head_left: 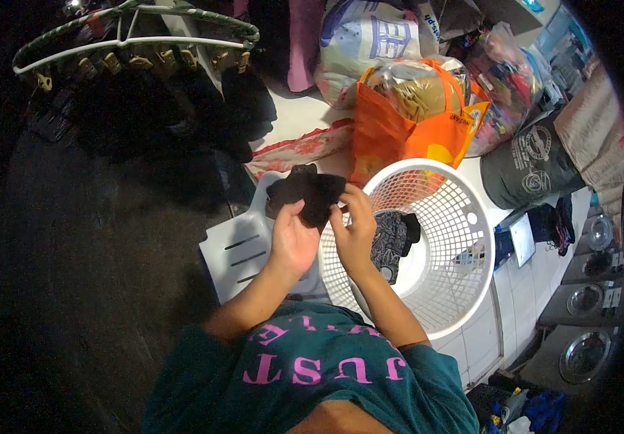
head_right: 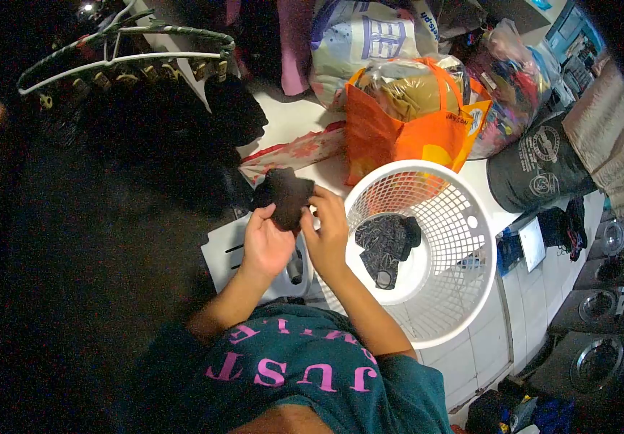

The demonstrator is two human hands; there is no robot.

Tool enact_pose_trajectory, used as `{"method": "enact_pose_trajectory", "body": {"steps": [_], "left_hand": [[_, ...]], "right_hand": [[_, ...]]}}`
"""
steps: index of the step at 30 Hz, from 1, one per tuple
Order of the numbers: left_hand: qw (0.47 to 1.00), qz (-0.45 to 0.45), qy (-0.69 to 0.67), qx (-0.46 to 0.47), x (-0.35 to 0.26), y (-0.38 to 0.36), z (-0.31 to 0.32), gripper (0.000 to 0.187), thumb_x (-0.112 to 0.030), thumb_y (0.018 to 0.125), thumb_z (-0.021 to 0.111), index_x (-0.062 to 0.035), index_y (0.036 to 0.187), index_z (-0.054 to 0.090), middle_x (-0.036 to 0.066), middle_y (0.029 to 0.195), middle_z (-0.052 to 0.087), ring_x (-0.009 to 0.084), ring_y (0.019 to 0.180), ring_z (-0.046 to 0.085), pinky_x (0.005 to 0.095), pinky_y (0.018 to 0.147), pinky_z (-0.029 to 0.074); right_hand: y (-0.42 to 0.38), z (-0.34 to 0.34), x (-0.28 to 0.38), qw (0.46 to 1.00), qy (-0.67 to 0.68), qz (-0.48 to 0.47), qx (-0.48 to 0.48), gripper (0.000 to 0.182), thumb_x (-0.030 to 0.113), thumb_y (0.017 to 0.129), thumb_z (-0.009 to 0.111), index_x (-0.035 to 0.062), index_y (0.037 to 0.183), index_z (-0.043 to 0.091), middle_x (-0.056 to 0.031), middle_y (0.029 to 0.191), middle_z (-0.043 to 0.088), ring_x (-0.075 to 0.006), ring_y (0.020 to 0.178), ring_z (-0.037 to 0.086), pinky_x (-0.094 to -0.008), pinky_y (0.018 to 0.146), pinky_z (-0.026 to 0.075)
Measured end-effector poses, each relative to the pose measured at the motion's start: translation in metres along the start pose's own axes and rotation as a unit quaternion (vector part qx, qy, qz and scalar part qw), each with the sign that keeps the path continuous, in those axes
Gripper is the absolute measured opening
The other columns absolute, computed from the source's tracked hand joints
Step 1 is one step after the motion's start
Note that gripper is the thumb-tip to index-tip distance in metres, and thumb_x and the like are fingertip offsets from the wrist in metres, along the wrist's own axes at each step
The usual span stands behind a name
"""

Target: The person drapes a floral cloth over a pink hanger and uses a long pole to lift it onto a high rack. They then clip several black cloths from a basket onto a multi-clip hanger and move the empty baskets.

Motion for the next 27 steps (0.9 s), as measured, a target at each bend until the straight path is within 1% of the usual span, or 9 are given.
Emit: {"method": "enact_pose_trajectory", "body": {"steps": [1, 4, 7, 11, 14, 17, 19, 22, 27], "left_hand": [[1.0, 0.002, 0.0, 0.0, 0.0, -0.001, 0.002, 0.031, -0.013, 0.08, 0.047, -0.0032, 0.109, 0.048, 0.009, 0.107, 0.055, 0.0204, 0.1, 0.051, 0.0328, 0.09, 0.038], [0.997, 0.03, 0.056, -0.036, -0.003, -0.004, -0.008, 0.03, -0.007, 0.076, 0.047, -0.0015, 0.105, 0.05, 0.008, 0.104, 0.055, 0.0193, 0.097, 0.051, 0.0324, 0.089, 0.037], [0.992, 0.033, 0.115, -0.031, -0.003, 0.001, -0.033, 0.034, -0.004, 0.074, 0.045, -0.0008, 0.108, 0.048, 0.008, 0.107, 0.053, 0.0197, 0.097, 0.05, 0.0326, 0.09, 0.036], [0.985, 0.067, 0.154, -0.024, -0.013, -0.003, -0.032, 0.021, -0.001, 0.074, 0.044, -0.0008, 0.093, 0.054, 0.005, 0.094, 0.055, 0.0148, 0.09, 0.05, 0.0277, 0.084, 0.036], [0.988, 0.049, 0.146, -0.031, -0.014, 0.0, -0.04, 0.029, 0.0, 0.074, 0.042, 0.0007, 0.101, 0.053, 0.005, 0.1, 0.054, 0.0154, 0.097, 0.048, 0.0273, 0.088, 0.034], [0.963, 0.043, 0.265, -0.035, -0.017, -0.002, -0.019, 0.041, 0.001, 0.075, 0.039, 0.0009, 0.115, 0.045, 0.006, 0.111, 0.049, 0.0156, 0.106, 0.044, 0.0272, 0.094, 0.029], [0.934, 0.048, 0.352, -0.036, -0.017, -0.002, -0.019, 0.051, 0.003, 0.075, 0.035, -0.0006, 0.126, 0.035, 0.007, 0.12, 0.043, 0.0154, 0.113, 0.039, 0.0268, 0.097, 0.025], [0.917, 0.07, 0.382, -0.091, -0.015, 0.001, -0.027, 0.051, 0.003, 0.075, 0.034, -0.0019, 0.126, 0.034, 0.006, 0.123, 0.04, 0.0147, 0.113, 0.037, 0.027, 0.097, 0.025], [0.922, 0.055, 0.38, -0.043, -0.017, 0.003, -0.029, 0.045, -0.001, 0.077, 0.037, -0.0029, 0.122, 0.038, 0.006, 0.12, 0.044, 0.0167, 0.113, 0.039, 0.0299, 0.096, 0.028]], "right_hand": [[0.002, 0.002, -0.004, 0.997, 0.044, 0.065, 0.016, 0.021, -0.004, 0.068, 0.057, -0.0016, 0.088, 0.055, -0.0124, 0.108, 0.052, -0.0253, 0.088, 0.053, -0.0287, 0.064, 0.045], [0.004, 0.016, -0.011, 0.988, 0.116, 0.091, 0.034, 0.022, -0.002, 0.071, 0.056, -0.0003, 0.092, 0.058, -0.0104, 0.107, 0.053, -0.0191, 0.087, 0.053, -0.0241, 0.068, 0.043], [0.007, 0.023, -0.005, 0.996, 0.061, 0.03, 0.054, 0.02, 0.001, 0.069, 0.058, 0.0009, 0.09, 0.059, -0.0094, 0.108, 0.052, -0.0213, 0.095, 0.048, -0.0287, 0.079, 0.039], [0.012, 0.027, -0.006, 0.989, 0.0, -0.015, 0.146, 0.021, 0.004, 0.067, 0.061, 0.003, 0.088, 0.061, -0.0089, 0.11, 0.052, -0.0263, 0.102, 0.044, -0.0349, 0.089, 0.033], [0.012, 0.031, -0.005, 0.977, -0.021, -0.041, 0.206, 0.025, 0.004, 0.065, 0.062, 0.0039, 0.09, 0.06, -0.0099, 0.116, 0.049, -0.0281, 0.102, 0.045, -0.0374, 0.091, 0.033], [0.012, 0.032, 0.003, 0.979, -0.012, -0.019, 0.202, 0.029, 0.001, 0.064, 0.062, 0.0038, 0.092, 0.059, -0.0109, 0.124, 0.045, -0.0291, 0.101, 0.046, -0.0372, 0.09, 0.035], [0.012, 0.033, 0.003, 0.974, -0.114, -0.048, 0.189, 0.033, -0.002, 0.06, 0.062, 0.0013, 0.092, 0.057, -0.0115, 0.125, 0.045, -0.0304, 0.101, 0.047, -0.0365, 0.086, 0.039], [0.013, 0.035, 0.007, 0.957, -0.19, -0.102, 0.194, 0.035, -0.003, 0.055, 0.063, -0.0018, 0.09, 0.054, -0.0115, 0.118, 0.05, -0.0311, 0.101, 0.047, -0.0351, 0.084, 0.041], [0.017, 0.032, -0.004, 0.973, -0.143, -0.111, 0.147, 0.036, -0.003, 0.055, 0.062, -0.0023, 0.089, 0.052, -0.0106, 0.11, 0.054, -0.0319, 0.102, 0.047, -0.0376, 0.085, 0.04]]}}
Point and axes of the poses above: each hand's wrist, its own y-axis towards the middle knuckle, its own z-axis out of the palm, x = y × z, the point moved 4 cm from there along y, towards the middle knuckle
